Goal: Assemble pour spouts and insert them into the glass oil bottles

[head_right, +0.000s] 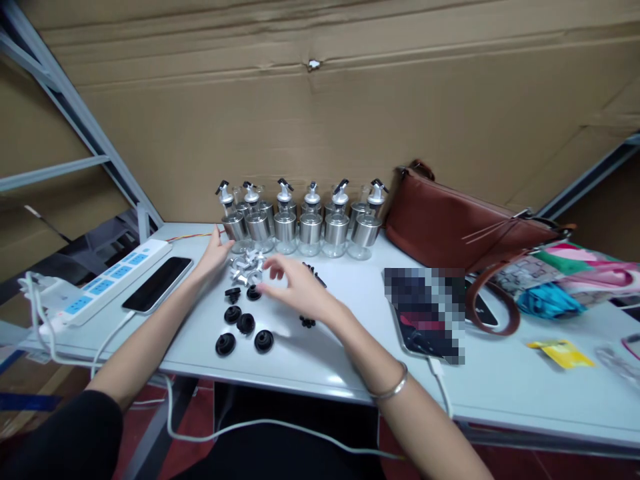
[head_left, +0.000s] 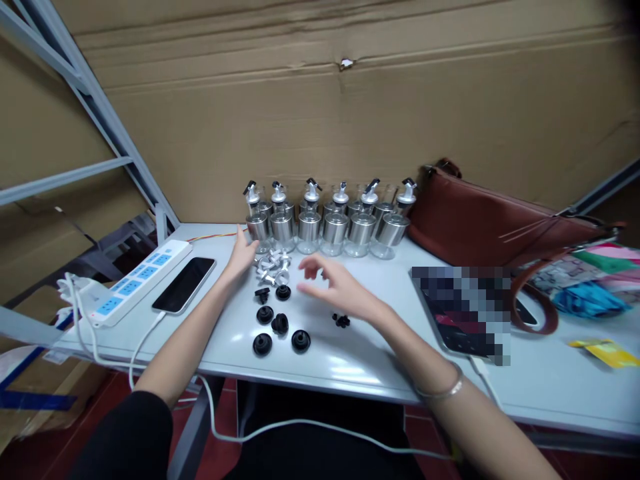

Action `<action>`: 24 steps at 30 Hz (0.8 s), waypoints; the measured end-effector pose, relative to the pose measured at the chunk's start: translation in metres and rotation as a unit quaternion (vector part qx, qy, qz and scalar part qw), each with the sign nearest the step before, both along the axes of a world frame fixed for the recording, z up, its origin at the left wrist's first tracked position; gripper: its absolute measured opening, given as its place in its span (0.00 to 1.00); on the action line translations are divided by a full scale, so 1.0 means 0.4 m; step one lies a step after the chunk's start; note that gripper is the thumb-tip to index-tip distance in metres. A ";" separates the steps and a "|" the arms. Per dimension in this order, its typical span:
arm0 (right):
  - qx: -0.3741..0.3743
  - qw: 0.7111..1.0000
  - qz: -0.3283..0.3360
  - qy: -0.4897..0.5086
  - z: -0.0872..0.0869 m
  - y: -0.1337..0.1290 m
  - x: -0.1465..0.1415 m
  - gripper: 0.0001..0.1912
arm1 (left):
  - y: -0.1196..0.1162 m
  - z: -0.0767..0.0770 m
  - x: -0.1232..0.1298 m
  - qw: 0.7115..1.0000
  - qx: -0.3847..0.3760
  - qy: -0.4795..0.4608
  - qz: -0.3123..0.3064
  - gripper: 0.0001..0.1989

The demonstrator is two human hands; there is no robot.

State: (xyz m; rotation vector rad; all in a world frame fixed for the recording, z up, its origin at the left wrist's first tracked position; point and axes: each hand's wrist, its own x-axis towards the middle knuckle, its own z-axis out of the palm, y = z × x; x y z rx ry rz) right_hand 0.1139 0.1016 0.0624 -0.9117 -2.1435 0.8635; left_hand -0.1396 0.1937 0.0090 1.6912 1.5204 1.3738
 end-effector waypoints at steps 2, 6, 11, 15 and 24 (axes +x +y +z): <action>0.015 0.992 0.066 -0.106 -0.010 -0.046 -0.023 0.30 | -0.071 0.016 0.018 1.000 -0.022 0.006 0.022 0.43; 0.083 0.966 0.061 -0.236 -0.061 -0.108 -0.080 0.48 | -0.282 0.035 0.042 0.986 -0.071 0.111 -0.103 0.39; 0.136 0.958 0.016 -0.252 -0.101 -0.103 -0.131 0.49 | -0.421 0.016 0.027 0.951 -0.156 0.195 -0.179 0.30; 0.156 0.958 0.007 -0.241 -0.098 -0.091 -0.126 0.41 | -0.410 -0.008 0.025 0.960 -0.112 0.205 -0.151 0.24; 0.118 0.974 0.040 -0.188 -0.077 -0.077 -0.102 0.10 | -0.391 -0.020 0.067 0.973 -0.071 0.185 -0.119 0.23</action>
